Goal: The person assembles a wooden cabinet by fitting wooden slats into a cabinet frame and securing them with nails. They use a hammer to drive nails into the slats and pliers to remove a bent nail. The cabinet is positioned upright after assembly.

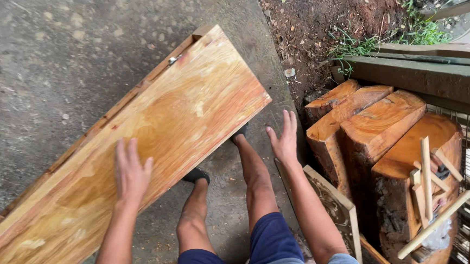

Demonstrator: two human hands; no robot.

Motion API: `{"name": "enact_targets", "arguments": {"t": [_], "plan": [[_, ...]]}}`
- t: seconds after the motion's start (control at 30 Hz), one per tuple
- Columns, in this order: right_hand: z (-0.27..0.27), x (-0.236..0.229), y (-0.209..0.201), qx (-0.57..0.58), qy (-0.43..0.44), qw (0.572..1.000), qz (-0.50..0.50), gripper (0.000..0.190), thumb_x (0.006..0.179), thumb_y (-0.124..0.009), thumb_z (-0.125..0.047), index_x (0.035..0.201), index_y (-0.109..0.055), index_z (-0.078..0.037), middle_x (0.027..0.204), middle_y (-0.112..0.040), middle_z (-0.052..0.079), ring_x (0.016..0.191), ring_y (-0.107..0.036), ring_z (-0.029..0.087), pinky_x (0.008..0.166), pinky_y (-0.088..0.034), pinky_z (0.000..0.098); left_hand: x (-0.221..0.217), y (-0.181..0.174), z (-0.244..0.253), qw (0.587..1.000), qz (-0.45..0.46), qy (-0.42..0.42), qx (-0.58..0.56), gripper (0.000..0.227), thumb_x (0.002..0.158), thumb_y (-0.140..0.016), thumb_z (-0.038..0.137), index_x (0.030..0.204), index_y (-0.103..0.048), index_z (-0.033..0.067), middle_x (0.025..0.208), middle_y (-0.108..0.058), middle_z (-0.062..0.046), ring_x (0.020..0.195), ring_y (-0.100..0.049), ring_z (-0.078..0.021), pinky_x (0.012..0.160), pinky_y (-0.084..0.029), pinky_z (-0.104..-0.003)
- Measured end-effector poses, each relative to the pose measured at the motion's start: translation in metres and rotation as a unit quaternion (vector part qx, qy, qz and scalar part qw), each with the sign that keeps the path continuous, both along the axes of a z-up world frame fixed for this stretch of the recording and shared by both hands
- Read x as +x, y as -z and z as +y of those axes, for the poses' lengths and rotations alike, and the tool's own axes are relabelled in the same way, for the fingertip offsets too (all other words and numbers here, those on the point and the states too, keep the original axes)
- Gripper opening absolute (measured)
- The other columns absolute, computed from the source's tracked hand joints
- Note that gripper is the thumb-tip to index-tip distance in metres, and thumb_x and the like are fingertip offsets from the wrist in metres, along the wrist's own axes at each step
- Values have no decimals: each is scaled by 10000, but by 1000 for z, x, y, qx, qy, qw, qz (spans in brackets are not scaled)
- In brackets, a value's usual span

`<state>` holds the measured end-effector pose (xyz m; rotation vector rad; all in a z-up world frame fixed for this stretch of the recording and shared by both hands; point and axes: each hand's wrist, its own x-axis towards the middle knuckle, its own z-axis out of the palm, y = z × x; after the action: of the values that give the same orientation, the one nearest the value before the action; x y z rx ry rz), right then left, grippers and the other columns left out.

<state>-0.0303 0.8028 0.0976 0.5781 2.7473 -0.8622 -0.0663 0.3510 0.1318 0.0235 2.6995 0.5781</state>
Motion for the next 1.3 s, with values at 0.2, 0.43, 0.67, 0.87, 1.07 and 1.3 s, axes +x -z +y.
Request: {"name": "enact_targets", "arguments": {"t": [0.2,0.43,0.67,0.87,1.07,1.3], "plan": [[25,-8,13,-71,-14,996,-49,805,945,-740,-237,1581,-299,-13,1638,-252,309,1502,-308,461,1207,-321,482,-51,50,188,948,-59,310,45,625,963,-664,284,1528,-457,114,1653,-357,-132,1524,-332,-325,1251,-289,-471],[82,11,16,-84,10,988,-131,805,918,-733,-236,1574,-317,-22,1638,-264,283,1422,-426,421,1165,-377,460,-187,95,242,849,-98,518,36,795,921,-565,443,1611,-243,213,1693,-230,-66,1507,-225,-273,1242,-146,-492],[118,0,14,-91,26,988,-119,773,952,-710,-229,1582,-311,-27,1642,-277,278,1331,-541,390,1103,-464,442,-281,85,193,984,66,81,-141,897,1026,-637,502,1605,-224,-44,1618,-259,-368,1499,-259,-538,1205,-172,-624],[85,-49,17,-153,-19,984,-95,707,944,-742,-222,1537,-405,-36,1577,-420,246,1270,-603,357,1070,-502,422,-242,72,229,990,-120,-58,42,727,913,-769,289,1537,-433,123,1485,-596,-148,1387,-539,-315,1191,-428,-443],[32,-89,31,-266,3,955,-131,763,934,-732,-253,1545,-358,11,1575,-418,260,1316,-578,367,1084,-482,413,-243,86,237,990,-1,130,-54,839,907,-733,141,1621,-296,97,1661,-338,-154,1501,-326,-346,1203,-302,-511],[58,-38,6,-242,17,964,-114,767,931,-741,-260,1545,-377,23,1582,-411,264,1390,-509,395,1104,-452,422,-204,104,238,941,-10,257,-221,634,1017,-458,95,1629,-300,58,1724,-226,-140,1572,-199,-328,1229,-211,-554]]}}
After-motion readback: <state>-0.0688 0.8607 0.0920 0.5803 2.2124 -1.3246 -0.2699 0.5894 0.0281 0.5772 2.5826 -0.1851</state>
